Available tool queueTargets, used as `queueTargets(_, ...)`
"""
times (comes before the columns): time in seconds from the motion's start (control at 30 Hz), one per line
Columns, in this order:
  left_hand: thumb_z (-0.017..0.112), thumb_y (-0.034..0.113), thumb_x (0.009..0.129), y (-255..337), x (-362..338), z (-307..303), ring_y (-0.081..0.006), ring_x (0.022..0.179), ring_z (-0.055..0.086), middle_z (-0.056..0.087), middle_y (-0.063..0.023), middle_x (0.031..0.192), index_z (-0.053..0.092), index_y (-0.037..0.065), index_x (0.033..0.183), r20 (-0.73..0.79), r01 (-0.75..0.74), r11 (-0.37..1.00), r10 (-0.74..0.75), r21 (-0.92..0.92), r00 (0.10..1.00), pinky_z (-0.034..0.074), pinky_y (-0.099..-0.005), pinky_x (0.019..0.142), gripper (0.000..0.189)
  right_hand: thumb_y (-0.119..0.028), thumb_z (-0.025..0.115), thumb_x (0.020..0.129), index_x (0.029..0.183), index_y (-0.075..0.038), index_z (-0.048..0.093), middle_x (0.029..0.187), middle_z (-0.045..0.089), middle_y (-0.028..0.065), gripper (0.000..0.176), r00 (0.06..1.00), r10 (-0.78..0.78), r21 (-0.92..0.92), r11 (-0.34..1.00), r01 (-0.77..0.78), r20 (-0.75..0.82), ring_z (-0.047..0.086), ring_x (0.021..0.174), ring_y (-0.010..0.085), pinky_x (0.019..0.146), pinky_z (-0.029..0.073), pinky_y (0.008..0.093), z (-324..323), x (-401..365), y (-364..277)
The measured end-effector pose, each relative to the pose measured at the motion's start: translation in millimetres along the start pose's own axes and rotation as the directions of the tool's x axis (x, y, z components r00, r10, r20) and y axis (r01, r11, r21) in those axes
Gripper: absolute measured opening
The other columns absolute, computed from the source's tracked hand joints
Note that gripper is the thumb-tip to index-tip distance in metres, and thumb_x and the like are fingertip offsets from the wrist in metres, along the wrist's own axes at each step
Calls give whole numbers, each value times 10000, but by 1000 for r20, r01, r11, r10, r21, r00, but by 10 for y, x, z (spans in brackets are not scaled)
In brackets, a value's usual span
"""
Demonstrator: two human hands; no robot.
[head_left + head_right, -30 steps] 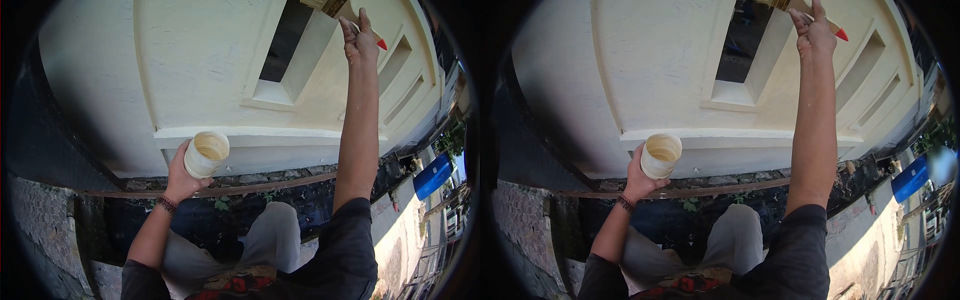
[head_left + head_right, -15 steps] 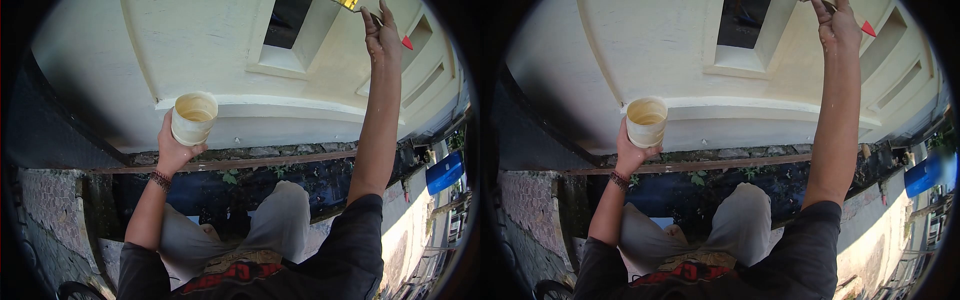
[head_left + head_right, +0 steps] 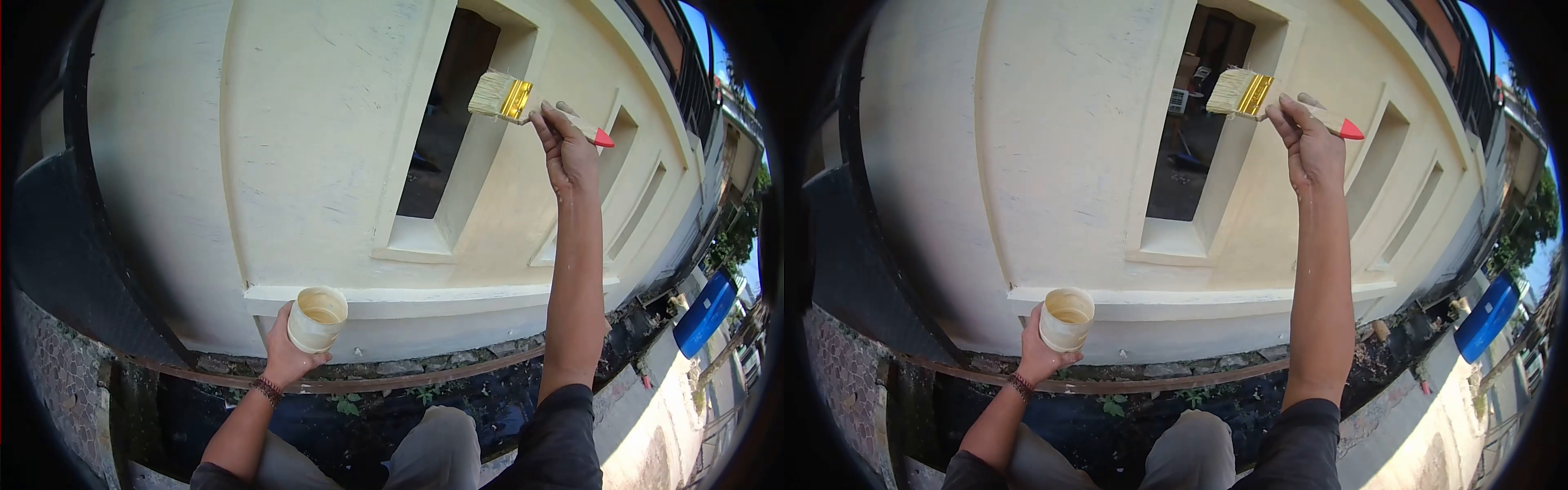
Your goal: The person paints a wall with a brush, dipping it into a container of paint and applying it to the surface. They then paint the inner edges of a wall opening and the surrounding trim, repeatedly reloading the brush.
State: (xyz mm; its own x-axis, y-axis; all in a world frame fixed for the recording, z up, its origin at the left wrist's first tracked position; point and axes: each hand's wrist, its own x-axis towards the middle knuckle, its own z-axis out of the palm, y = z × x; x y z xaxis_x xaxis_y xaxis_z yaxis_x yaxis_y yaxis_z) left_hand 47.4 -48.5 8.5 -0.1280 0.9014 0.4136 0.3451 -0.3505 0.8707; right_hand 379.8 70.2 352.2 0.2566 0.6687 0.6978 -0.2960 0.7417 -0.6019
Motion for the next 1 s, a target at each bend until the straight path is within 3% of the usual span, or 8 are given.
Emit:
queueTargets(0.1,969,135,475,-81,18,53,-262,1136,626,640,-144,1206,432,16,1338,16,3,1000,-3,11,1000,497,-380,994,1023,4,676,878,1143,146,498,961,633,167,350,977,-210,-79,974,212,25,694,880,229,763,638,279,364,105,-238)
queueTargets(0.2,969,147,474,-6,20,69,-271,1132,628,641,-143,1205,442,31,1328,25,-17,999,16,30,1000,499,-387,994,1010,-21,676,869,1072,74,590,889,666,154,240,857,-510,-313,804,506,77,702,826,248,726,610,310,670,355,-267)
queueTargets(0.27,969,150,472,46,12,69,-273,1130,629,641,-141,1204,446,38,1325,34,-14,999,13,41,999,500,-390,994,1006,-34,679,845,1000,3,651,814,669,160,162,533,-810,-637,280,718,245,687,784,296,716,573,371,797,617,-124)
queueTargets(0.4,969,154,465,17,-1,58,-276,1129,628,642,-142,1203,456,42,1319,57,-10,1000,9,16,998,500,-389,994,1003,-1,653,806,1009,-31,665,903,643,177,206,410,-834,-697,44,716,369,649,814,353,740,544,430,1185,673,22)
queueTargets(0.6,968,160,464,73,-34,-45,-279,1125,629,642,-147,1197,456,37,1317,42,-33,999,32,28,999,502,-387,992,1002,51,625,775,1039,-46,654,961,619,159,283,457,-746,-692,-8,722,485,652,845,361,739,545,433,1575,576,247)
queueTargets(0.73,966,161,470,52,-47,-90,-275,1125,628,639,-150,1197,448,35,1321,33,-35,999,35,12,999,501,-383,993,1004,70,617,771,1038,-43,652,948,615,155,293,386,-754,-598,-12,801,532,654,842,348,730,546,427,1658,376,264)
queueTargets(0.87,965,160,473,34,-42,-128,-268,1129,626,636,-149,1201,446,31,1322,38,-14,1000,13,21,999,501,-380,995,1004,57,619,777,1032,-52,656,941,614,150,280,389,-823,-672,12,741,414,652,840,340,730,546,423,1640,483,196)
queueTargets(1.0,962,157,476,-17,-39,-128,-266,1125,628,640,-147,1194,448,27,1316,32,-17,1000,16,20,999,503,-378,993,993,42,633,775,1017,-53,661,938,616,140,261,402,-738,-644,-59,762,542,649,845,336,730,547,415,1665,539,352)
